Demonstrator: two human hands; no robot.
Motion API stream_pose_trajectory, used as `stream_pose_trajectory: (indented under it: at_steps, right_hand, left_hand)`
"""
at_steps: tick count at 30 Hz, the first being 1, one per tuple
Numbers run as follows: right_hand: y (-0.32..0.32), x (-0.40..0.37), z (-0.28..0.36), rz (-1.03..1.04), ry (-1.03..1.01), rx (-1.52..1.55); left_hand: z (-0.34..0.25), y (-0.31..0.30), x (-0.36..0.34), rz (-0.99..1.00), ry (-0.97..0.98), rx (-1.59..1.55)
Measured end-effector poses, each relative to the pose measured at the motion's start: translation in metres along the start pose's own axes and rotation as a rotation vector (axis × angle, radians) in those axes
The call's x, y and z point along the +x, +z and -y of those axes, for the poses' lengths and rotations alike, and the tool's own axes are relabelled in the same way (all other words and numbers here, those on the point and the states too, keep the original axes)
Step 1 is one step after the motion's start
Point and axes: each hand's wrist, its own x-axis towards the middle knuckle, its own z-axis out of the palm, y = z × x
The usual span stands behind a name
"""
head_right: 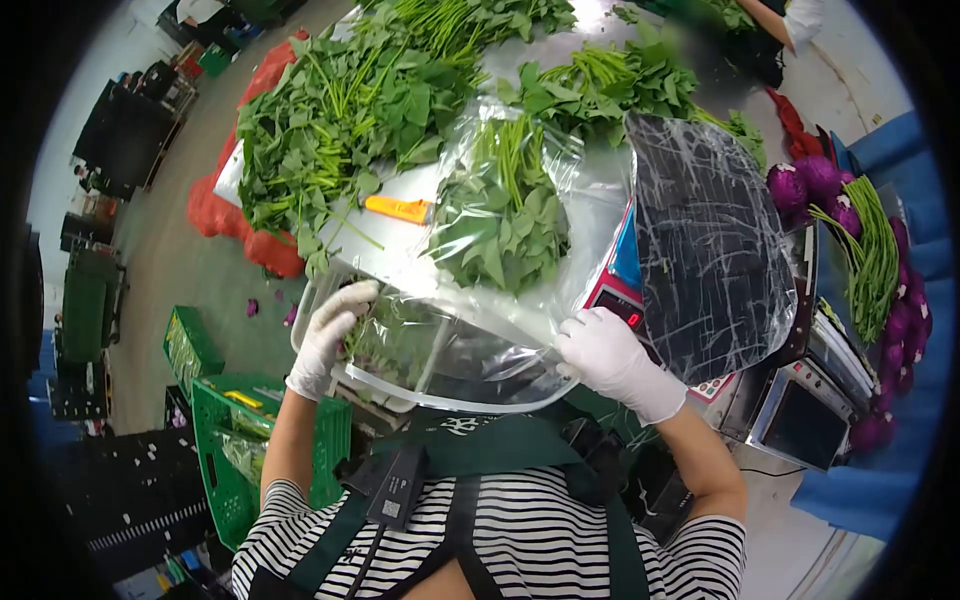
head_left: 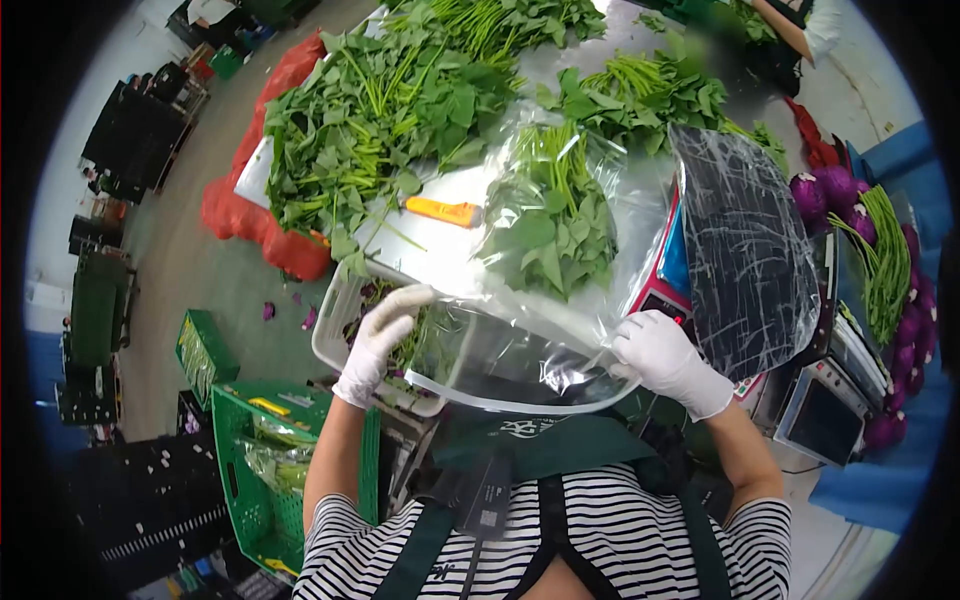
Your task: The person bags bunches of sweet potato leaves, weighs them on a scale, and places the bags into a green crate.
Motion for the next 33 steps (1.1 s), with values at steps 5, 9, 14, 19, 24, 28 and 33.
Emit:
stream_pose_trajectory:
  at_steps: [5, 9, 14, 19, 24, 28, 33]
  right_hand:
    - [0.002, -0.021, 0.016, -0.040, 0.077, 0.054]
    - [-0.011, -0.040, 0.043, -0.016, 0.224, -0.004]
    - [-0.059, -0.017, 0.101, -0.238, 0.350, 0.338]
    - [-0.025, 0.061, 0.157, -0.380, 0.248, 0.497]
    - [0.025, 0.108, 0.181, -0.452, 0.197, 0.224]
    - [0.043, 0.121, 0.191, -0.510, 0.253, 0.156]
    - [0.055, 0.127, 0.193, -0.542, 0.240, -0.068]
  left_hand:
    - [0.004, -0.002, -0.017, 0.087, -0.441, -0.020]
    - [0.008, 0.001, -0.013, 0.262, -0.556, -0.061]
    - [0.028, -0.012, -0.015, 0.356, -0.518, -0.111]
    - [0.033, -0.017, -0.013, 0.468, -0.467, -0.098]
    - [0.038, -0.015, -0.005, 0.508, -0.479, 0.024]
    - [0.031, -0.014, -0.003, 0.551, -0.391, 0.029]
    - [0.027, -0.011, -0.002, 0.538, -0.377, -0.034]
